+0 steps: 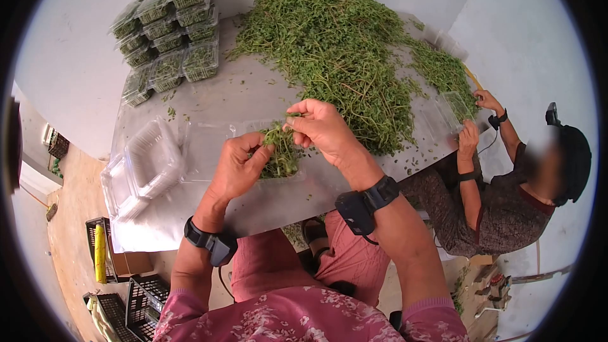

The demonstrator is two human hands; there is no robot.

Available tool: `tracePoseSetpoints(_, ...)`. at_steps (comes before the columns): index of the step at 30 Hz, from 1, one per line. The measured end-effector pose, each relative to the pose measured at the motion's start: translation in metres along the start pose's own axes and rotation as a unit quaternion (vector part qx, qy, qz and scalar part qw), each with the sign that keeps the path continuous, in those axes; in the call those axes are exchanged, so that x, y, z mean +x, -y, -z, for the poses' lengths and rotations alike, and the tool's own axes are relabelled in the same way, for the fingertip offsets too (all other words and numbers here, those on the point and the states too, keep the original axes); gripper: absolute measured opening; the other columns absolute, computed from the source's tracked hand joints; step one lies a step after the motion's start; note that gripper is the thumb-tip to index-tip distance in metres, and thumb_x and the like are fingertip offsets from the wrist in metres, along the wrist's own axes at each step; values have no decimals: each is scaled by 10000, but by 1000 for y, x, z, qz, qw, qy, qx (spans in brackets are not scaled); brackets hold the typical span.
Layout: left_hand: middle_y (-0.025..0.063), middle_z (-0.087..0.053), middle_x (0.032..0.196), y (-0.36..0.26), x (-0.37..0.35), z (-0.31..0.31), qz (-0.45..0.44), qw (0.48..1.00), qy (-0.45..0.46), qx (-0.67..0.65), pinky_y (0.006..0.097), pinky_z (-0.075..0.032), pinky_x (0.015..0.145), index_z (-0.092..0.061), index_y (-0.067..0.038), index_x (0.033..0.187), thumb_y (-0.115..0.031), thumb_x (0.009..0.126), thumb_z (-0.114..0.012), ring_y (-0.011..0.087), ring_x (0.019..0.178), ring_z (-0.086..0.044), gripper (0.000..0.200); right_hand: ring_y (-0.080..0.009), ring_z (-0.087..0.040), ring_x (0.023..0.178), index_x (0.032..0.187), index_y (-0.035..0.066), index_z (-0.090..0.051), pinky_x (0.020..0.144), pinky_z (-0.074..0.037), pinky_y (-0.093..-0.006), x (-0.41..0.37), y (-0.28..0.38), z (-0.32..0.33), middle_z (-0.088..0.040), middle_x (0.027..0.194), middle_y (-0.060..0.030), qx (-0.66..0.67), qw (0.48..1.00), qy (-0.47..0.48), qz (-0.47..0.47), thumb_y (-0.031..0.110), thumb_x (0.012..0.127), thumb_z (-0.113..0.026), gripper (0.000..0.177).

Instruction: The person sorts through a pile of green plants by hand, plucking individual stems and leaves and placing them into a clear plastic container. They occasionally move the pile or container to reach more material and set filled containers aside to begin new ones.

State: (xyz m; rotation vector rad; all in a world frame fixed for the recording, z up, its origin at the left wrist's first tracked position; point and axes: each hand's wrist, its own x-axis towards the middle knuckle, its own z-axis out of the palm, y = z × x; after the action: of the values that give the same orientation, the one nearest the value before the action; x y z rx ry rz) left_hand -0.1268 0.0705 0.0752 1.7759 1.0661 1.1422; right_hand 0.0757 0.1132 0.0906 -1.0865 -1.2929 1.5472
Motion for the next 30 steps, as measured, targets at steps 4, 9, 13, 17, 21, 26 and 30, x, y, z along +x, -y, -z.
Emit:
tracePoseSetpoints(4, 191, -478, 628, -2, 1, 3, -18, 999, 3, 29, 385, -404, 531, -556, 30, 763, -66, 871, -607, 285, 528, -427, 153, -76, -563, 582, 1120, -32, -564, 515, -448, -212, -2, 4, -4, -613, 745, -31, -53, 998, -19, 13, 72, 915, -645, 244)
tracePoseSetpoints(9, 200, -513, 657, -4, 1, 5, -32, 998, 10, 57, 396, -418, 548, -555, 27, 778, -58, 863, -612, 343, 561, -466, 133, -73, -566, 569, 1091, -50, -582, 498, -439, -212, -3, 5, -8, -616, 715, -30, -98, 994, -36, 35, 59, 891, -645, 237)
tracePoseSetpoints(13, 113, -509, 647, 1, 1, 5, -30, 999, -14, 39, 330, -410, 559, -598, 25, 834, -72, 890, -608, 163, 598, -457, 112, -73, -565, 573, 1073, -45, -574, 504, -443, -220, -5, 7, -11, -609, 712, -27, -118, 990, -42, 61, 51, 897, -639, 210)
tracePoseSetpoints(17, 221, -548, 685, -5, 3, 6, -45, 989, -99, 101, 425, -441, 574, -566, 27, 774, -50, 853, -613, 402, 619, -541, 121, -73, -563, 577, 1060, -40, -568, 511, -450, -226, -6, 6, -12, -603, 710, -24, -63, 993, -32, 94, 45, 908, -631, 186)
tracePoseSetpoints(21, 214, -541, 656, 4, 6, 5, -59, 975, -175, 120, 417, -441, 568, -561, 32, 768, -61, 856, -619, 383, 591, -531, 140, -74, -560, 577, 1065, -36, -565, 513, -453, -227, -12, 13, -14, -595, 710, -20, -45, 994, -15, 96, 41, 909, -632, 186)
tracePoseSetpoints(26, 155, -485, 595, 4, 6, 11, 4, 980, -178, 87, 356, -401, 525, -545, 34, 756, -89, 886, -625, 259, 539, -423, 196, -79, -560, 598, 1082, -29, -561, 522, -454, -227, -15, 20, -2, -606, 782, -41, 37, 996, -18, 81, 33, 912, -630, 194)
tracePoseSetpoints(30, 60, -410, 558, 5, 6, 12, 4, 982, -163, 96, 303, -346, 489, -524, 31, 743, -118, 915, -637, 108, 556, -339, 254, -82, -546, 614, 1065, -1, -569, 534, -440, -222, -17, 24, 13, -625, 855, -69, 140, 987, -22, 79, 43, 919, -632, 165)
